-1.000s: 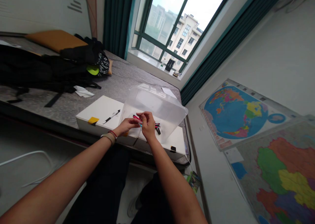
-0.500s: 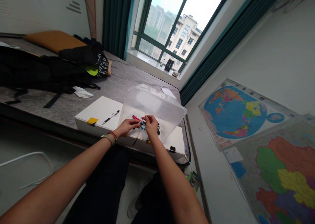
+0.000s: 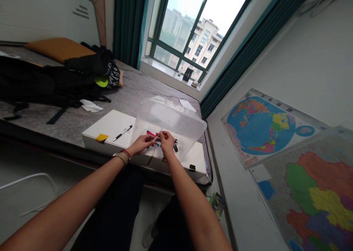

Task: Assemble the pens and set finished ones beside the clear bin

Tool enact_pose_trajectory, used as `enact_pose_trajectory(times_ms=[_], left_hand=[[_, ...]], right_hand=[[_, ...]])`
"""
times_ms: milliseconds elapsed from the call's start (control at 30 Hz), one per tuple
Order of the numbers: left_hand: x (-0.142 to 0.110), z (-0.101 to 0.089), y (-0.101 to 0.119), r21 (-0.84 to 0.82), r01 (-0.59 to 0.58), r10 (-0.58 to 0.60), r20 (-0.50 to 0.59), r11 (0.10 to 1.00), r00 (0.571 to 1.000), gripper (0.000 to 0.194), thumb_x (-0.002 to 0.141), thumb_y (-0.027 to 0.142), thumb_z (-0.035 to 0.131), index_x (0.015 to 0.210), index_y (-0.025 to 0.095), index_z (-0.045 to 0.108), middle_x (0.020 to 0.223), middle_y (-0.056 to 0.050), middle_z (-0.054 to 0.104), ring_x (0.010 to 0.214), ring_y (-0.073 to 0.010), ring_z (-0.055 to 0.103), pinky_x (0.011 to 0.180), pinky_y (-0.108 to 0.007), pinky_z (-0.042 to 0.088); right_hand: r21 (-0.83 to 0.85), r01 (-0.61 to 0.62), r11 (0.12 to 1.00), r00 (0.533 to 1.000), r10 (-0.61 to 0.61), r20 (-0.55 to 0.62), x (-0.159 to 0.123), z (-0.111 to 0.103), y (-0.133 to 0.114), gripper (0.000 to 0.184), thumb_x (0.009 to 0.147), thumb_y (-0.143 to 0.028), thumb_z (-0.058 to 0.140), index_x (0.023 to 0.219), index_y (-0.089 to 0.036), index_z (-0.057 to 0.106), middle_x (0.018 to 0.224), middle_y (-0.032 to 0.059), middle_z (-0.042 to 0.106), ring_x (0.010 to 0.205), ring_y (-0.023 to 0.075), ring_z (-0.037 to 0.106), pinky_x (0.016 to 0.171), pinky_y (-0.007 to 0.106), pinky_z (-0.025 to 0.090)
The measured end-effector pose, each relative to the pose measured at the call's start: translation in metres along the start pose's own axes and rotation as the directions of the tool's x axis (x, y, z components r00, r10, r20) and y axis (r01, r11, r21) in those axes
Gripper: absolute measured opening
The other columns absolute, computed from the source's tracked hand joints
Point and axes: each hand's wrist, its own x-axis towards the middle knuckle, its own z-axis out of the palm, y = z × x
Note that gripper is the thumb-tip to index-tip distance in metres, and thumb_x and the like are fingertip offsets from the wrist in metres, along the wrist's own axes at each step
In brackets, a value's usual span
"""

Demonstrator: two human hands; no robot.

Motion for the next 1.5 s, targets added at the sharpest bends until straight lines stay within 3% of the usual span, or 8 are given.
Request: enact_pose_trajectory(times_ms=[267,467,567,700,800,1033,1133,1500], left_hand=[[0.002,-0.003,-0.002,-0.137,0.008,-0.009,-0.01,0.991,1.0,0.047,0.068,0.048,0.078,0.099,0.017,0.062,0.086,-0.006,0.073,0.082,-0.0205,0.069,0.08,-0.036,0.054],[0.004,-0.006,-0.01,-0.212,0.01,-0.028,-0.079,0.977,0.996,0.05,0.066,0.05,0.079,0.099,0.018,0.058,0.09,-0.007,0.074,0.086,-0.0219,0.071,0.086,-0.04,0.054],[0.005,-0.007,-0.013,-0.226,0.009,-0.029,-0.088,0.974,0.996,0.05,0.066,0.05,0.08,0.098,0.017,0.059,0.093,-0.009,0.074,0.088,-0.0222,0.071,0.089,-0.04,0.054],[0.003,-0.007,-0.011,-0.24,-0.006,-0.023,-0.118,0.971,0.993,0.049,0.065,0.049,0.08,0.096,0.017,0.059,0.093,-0.01,0.074,0.093,-0.0239,0.07,0.09,-0.042,0.054],[0.002,-0.007,-0.008,-0.247,-0.006,-0.029,-0.137,0.969,0.99,0.047,0.066,0.048,0.08,0.095,0.018,0.059,0.094,-0.01,0.074,0.095,-0.0246,0.07,0.091,-0.043,0.054],[0.003,-0.007,-0.008,-0.288,0.005,-0.049,-0.148,0.958,0.988,0.047,0.062,0.044,0.083,0.094,0.018,0.059,0.091,-0.007,0.074,0.09,-0.0229,0.071,0.086,-0.04,0.054],[0.003,-0.006,-0.008,-0.284,0.017,-0.06,-0.146,0.959,0.987,0.048,0.06,0.043,0.084,0.093,0.018,0.059,0.09,-0.007,0.074,0.085,-0.0215,0.07,0.082,-0.037,0.054],[0.004,-0.006,-0.008,-0.247,0.007,-0.043,-0.142,0.969,0.989,0.047,0.061,0.043,0.082,0.092,0.018,0.058,0.084,-0.004,0.073,0.08,-0.0191,0.069,0.077,-0.033,0.052]], right_hand=[[-0.179,-0.05,0.983,0.999,0.052,0.008,0.009,-0.012,-0.008,0.031,0.073,-0.042,0.071,0.092,-0.016,0.07,0.091,0.0078,0.075,0.086,0.0186,0.07,0.072,0.029,0.057],[-0.251,-0.05,0.967,0.988,0.011,-0.152,0.028,-0.042,-0.049,0.026,0.081,-0.039,0.062,0.089,-0.015,0.068,0.082,0.0063,0.074,0.078,0.0161,0.069,0.066,0.026,0.055],[-0.318,-0.062,0.946,0.988,0.014,-0.153,0.037,-0.053,-0.064,0.022,0.08,-0.035,0.061,0.086,-0.015,0.068,0.078,0.0048,0.073,0.073,0.0153,0.068,0.061,0.024,0.054],[-0.475,-0.09,0.875,0.996,0.07,-0.06,0.04,-0.057,-0.067,0.014,0.078,-0.029,0.064,0.082,-0.016,0.069,0.069,0.0013,0.071,0.059,0.0127,0.065,0.058,0.024,0.052],[-0.658,0.0,0.753,0.987,0.104,0.119,0.034,-0.052,-0.059,0.003,0.071,-0.021,0.071,0.07,-0.019,0.07,0.058,-0.0019,0.068,0.053,0.0122,0.061,0.062,0.026,0.051],[-0.788,0.349,0.507,0.859,0.163,0.485,0.012,-0.027,-0.033,0.009,0.064,-0.022,0.082,0.069,-0.023,0.074,0.07,0.0041,0.072,0.073,0.0224,0.067,0.077,0.033,0.049],[-0.809,0.371,0.456,0.847,0.192,0.496,0.008,-0.017,-0.027,0.012,0.069,-0.028,0.08,0.078,-0.023,0.076,0.072,0.0067,0.073,0.079,0.0251,0.068,0.078,0.032,0.047],[-0.806,0.371,0.461,0.861,0.154,0.485,0.007,-0.017,-0.026,0.012,0.077,-0.019,0.071,0.088,-0.019,0.076,0.086,0.01,0.071,0.087,0.024,0.066,0.084,0.032,0.047]])
